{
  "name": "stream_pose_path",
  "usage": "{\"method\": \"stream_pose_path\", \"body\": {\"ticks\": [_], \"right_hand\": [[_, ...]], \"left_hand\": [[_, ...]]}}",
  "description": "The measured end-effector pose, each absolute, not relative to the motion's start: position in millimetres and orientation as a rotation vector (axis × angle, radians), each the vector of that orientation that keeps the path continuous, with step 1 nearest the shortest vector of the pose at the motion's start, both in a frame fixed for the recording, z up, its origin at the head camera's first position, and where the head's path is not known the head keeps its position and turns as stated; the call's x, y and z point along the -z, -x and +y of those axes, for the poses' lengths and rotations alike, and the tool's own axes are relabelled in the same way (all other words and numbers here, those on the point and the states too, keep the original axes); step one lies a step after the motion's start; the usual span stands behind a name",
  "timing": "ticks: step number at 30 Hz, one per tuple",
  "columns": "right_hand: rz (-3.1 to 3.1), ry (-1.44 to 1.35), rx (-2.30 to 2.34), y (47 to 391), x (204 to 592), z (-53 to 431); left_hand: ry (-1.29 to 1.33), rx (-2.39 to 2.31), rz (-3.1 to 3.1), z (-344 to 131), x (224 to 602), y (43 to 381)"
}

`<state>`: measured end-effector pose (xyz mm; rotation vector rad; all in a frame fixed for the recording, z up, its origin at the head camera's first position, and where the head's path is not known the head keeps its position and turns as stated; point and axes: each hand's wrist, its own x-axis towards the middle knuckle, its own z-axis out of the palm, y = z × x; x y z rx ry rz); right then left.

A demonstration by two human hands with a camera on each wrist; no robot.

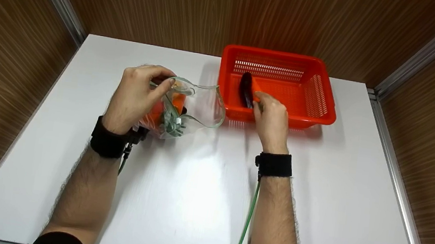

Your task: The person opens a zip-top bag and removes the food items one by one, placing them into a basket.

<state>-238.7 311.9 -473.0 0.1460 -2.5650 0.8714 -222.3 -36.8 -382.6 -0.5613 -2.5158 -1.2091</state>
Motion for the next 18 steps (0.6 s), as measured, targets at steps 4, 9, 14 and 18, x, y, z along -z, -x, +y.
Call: {"method": "stream_pose_path", "body": {"ticks": [4,9,14,18], "right_hand": [[-2.564,-0.146,-0.887,231.8,458.9,309.8],[-2.542,-0.197,-0.918,221.0,441.6,301.9],[-2.519,-0.25,-0.94,212.1,431.0,292.0],[-2.509,-0.286,-0.952,207.3,426.0,285.3]], "left_hand": [[0.559,1.208,-2.525,-36.6,382.6,223.0],[0.55,1.216,-2.531,-37.0,382.7,223.5],[0.551,1.221,-2.528,-38.0,383.4,224.0],[0.556,1.214,-2.523,-38.4,383.8,224.0]]}}
